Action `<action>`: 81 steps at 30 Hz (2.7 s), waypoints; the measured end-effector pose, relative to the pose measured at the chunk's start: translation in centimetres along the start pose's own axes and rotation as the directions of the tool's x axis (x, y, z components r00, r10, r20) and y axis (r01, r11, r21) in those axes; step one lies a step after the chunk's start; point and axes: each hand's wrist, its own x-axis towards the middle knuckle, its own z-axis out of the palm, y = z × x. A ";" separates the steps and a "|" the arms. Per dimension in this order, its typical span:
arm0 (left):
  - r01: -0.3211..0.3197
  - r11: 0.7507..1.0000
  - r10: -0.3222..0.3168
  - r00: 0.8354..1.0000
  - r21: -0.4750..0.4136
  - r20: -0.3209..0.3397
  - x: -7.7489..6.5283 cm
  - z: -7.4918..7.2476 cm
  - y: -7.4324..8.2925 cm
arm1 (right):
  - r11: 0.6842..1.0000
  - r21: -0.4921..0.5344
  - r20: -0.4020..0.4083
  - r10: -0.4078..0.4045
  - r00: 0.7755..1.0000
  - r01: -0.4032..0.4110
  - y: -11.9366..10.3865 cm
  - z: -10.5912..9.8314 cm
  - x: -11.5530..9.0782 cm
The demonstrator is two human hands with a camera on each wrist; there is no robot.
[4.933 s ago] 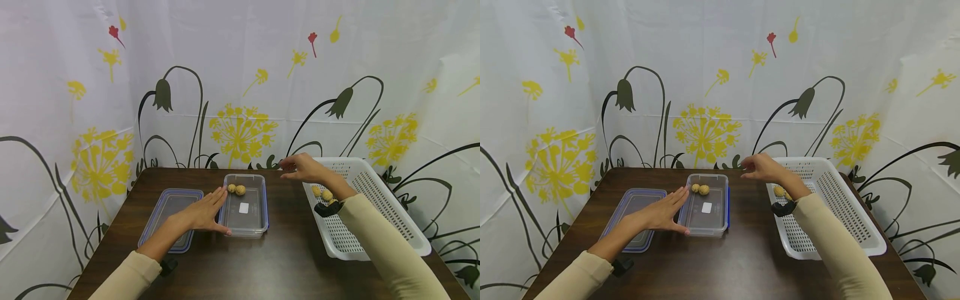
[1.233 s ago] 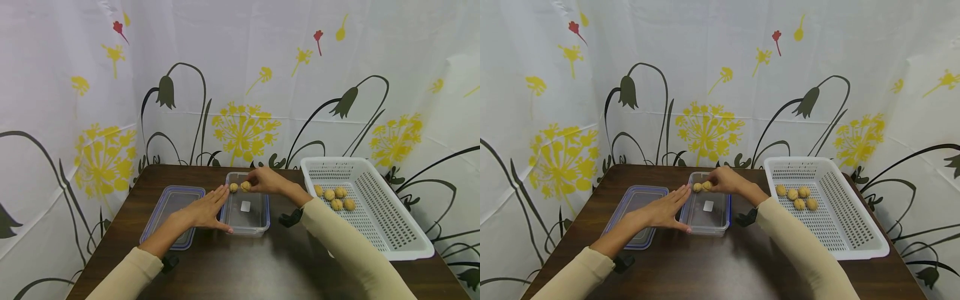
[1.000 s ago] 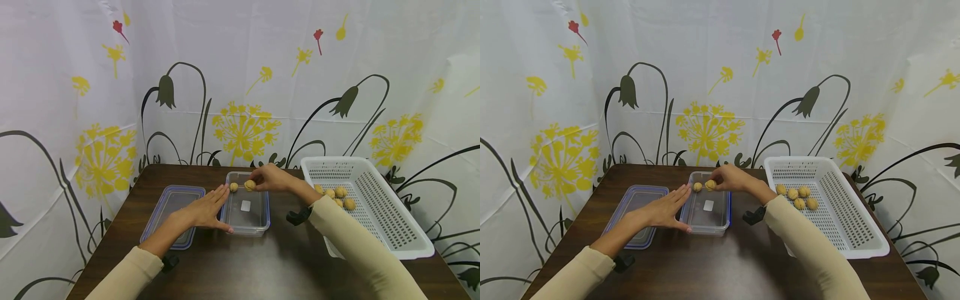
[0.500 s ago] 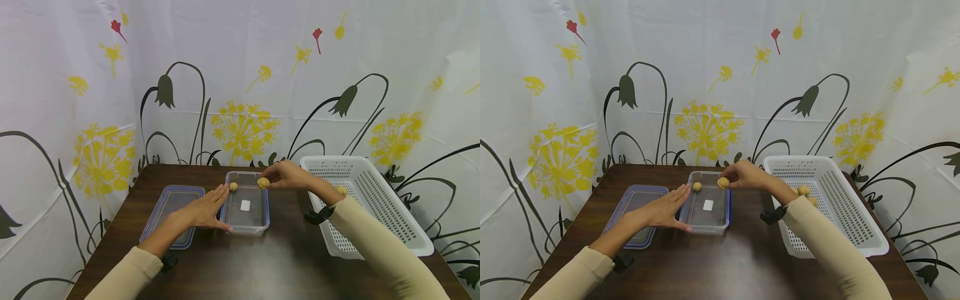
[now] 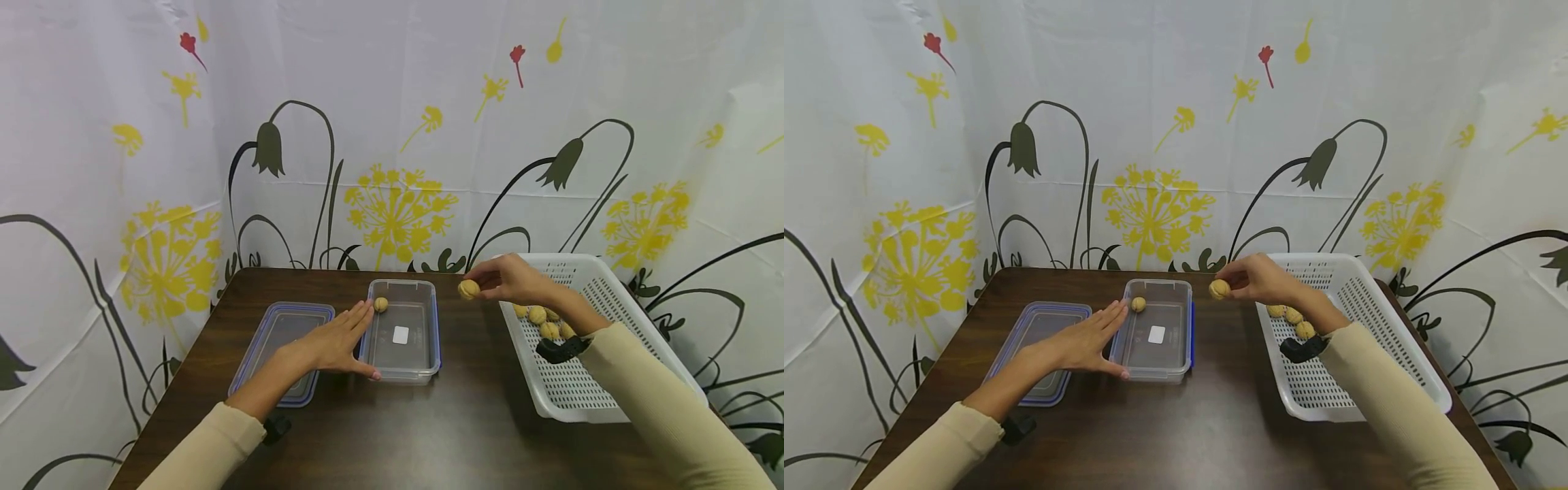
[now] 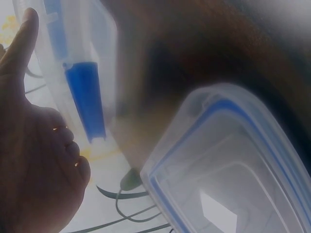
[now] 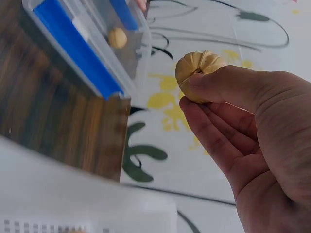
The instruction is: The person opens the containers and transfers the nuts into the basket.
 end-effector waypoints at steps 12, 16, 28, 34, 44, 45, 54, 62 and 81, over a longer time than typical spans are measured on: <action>-0.020 0.999 0.019 1.000 -0.027 -0.020 -0.4 -0.1 -0.1 | 0.990 -0.063 -0.120 0.115 0.986 -0.123 2.3 -3.2 -4.5; -0.012 1.000 0.012 1.000 -0.020 -0.019 -0.4 -0.1 -0.2 | 0.987 -0.087 -0.147 0.124 0.981 -0.138 3.6 -3.9 -6.0; -0.006 1.000 0.006 1.000 -0.015 -0.013 -0.2 0.0 -0.1 | 0.955 -0.137 -0.122 0.249 0.961 -0.265 8.5 -4.2 -9.9; -0.005 1.000 0.005 1.000 -0.016 -0.014 -0.2 0.1 -0.2 | 0.933 -0.216 -0.105 0.272 0.957 -0.288 9.8 -4.1 -11.2; -0.001 1.000 0.001 1.000 -0.017 -0.012 -0.2 0.2 -0.2 | 0.924 -0.203 -0.078 0.316 0.945 -0.326 11.2 -3.6 -12.2; 0.000 1.000 0.000 1.000 -0.018 -0.011 -0.2 0.2 -0.2 | 0.924 -0.208 -0.081 0.312 0.947 -0.322 11.4 -3.6 -12.3; 0.004 1.000 -0.004 1.000 -0.019 -0.004 -0.2 0.1 -0.2 | 0.925 -0.235 -0.103 0.281 0.954 -0.298 11.8 -3.2 -12.8; -0.013 1.000 0.013 1.000 -0.012 -0.007 -0.1 0.0 -0.1 | 0.915 -0.261 -0.146 0.276 0.950 -0.306 11.2 -3.7 -12.6; -0.009 1.000 0.009 1.000 -0.026 -0.022 -0.2 0.0 -0.1 | 0.967 -0.244 -0.187 0.025 0.982 -0.071 4.6 -4.0 -7.2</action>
